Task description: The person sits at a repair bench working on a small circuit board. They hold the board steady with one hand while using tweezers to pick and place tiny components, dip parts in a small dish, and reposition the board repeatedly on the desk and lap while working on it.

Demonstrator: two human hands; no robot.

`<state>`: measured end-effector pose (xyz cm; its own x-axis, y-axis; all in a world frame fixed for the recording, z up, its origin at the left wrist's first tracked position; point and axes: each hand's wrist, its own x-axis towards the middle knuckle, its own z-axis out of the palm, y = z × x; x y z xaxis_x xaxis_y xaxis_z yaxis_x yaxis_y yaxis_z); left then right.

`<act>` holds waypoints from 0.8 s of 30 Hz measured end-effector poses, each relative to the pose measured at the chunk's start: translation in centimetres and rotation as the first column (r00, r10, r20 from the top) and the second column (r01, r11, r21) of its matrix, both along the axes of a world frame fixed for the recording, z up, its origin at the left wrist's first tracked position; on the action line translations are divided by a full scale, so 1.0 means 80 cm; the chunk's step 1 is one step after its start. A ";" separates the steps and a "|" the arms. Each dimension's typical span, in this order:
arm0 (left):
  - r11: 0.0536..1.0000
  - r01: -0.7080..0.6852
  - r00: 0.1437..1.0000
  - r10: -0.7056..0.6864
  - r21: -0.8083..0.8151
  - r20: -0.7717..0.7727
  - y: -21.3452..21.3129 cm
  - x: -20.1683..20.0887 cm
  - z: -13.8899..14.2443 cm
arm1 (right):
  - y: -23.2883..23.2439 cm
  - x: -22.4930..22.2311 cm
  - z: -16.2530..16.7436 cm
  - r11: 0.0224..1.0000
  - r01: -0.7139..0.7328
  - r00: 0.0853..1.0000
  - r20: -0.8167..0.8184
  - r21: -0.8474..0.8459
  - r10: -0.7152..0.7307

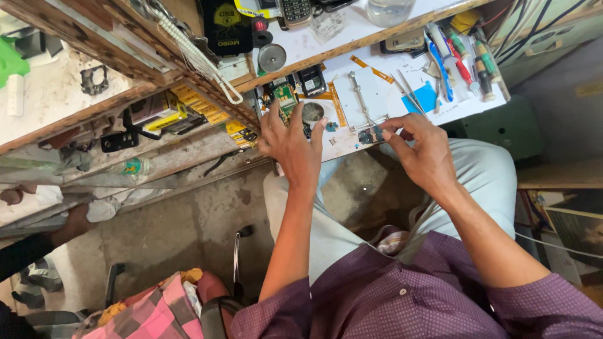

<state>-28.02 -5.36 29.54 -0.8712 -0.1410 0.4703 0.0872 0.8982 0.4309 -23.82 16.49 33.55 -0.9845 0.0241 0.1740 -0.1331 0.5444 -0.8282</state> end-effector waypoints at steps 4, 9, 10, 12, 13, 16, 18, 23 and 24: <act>0.999 -0.010 0.999 0.012 -0.045 0.034 0.002 -0.013 -0.002 | -0.005 -0.004 -0.004 0.998 -0.044 0.998 -0.042 -0.036 0.043; 0.998 -0.033 0.999 0.034 0.049 -0.001 -0.002 0.001 -0.004 | -0.029 -0.026 -0.010 0.991 -0.130 0.985 -0.108 0.015 0.131; 0.997 -0.049 0.998 0.051 0.065 -0.039 -0.003 0.008 -0.004 | -0.035 -0.033 -0.012 0.989 -0.142 0.983 -0.111 0.046 0.146; 0.989 -0.062 0.993 0.074 0.134 -0.088 -0.004 0.035 -0.006 | -0.049 -0.048 -0.017 0.982 -0.163 0.977 -0.121 0.092 0.174; 0.983 -0.069 0.990 0.088 0.168 -0.111 -0.004 0.050 -0.008 | -0.057 -0.055 -0.020 0.978 -0.175 0.973 -0.129 0.109 0.189; 0.975 -0.078 0.988 0.103 0.206 -0.112 -0.007 0.090 -0.015 | -0.076 -0.072 -0.030 0.971 -0.214 0.964 -0.140 0.106 0.228; 0.969 -0.056 0.989 0.088 0.241 -0.122 -0.007 0.114 -0.020 | -0.087 -0.081 -0.035 0.967 -0.232 0.956 -0.159 0.104 0.246; 0.958 0.038 0.991 0.002 0.285 -0.137 0.000 0.160 -0.028 | -0.105 -0.088 -0.034 0.966 -0.247 0.946 -0.198 0.072 0.257; 0.945 0.105 0.987 -0.061 0.310 -0.149 0.003 0.168 -0.029 | -0.105 -0.087 -0.031 0.970 -0.230 0.946 -0.215 0.077 0.242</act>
<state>-14.58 -5.08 27.23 -0.8173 -0.2312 0.5277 0.2331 0.7049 0.6699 -30.80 8.12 31.08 -0.8977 -0.2188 0.3825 -0.4392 0.5156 -0.7357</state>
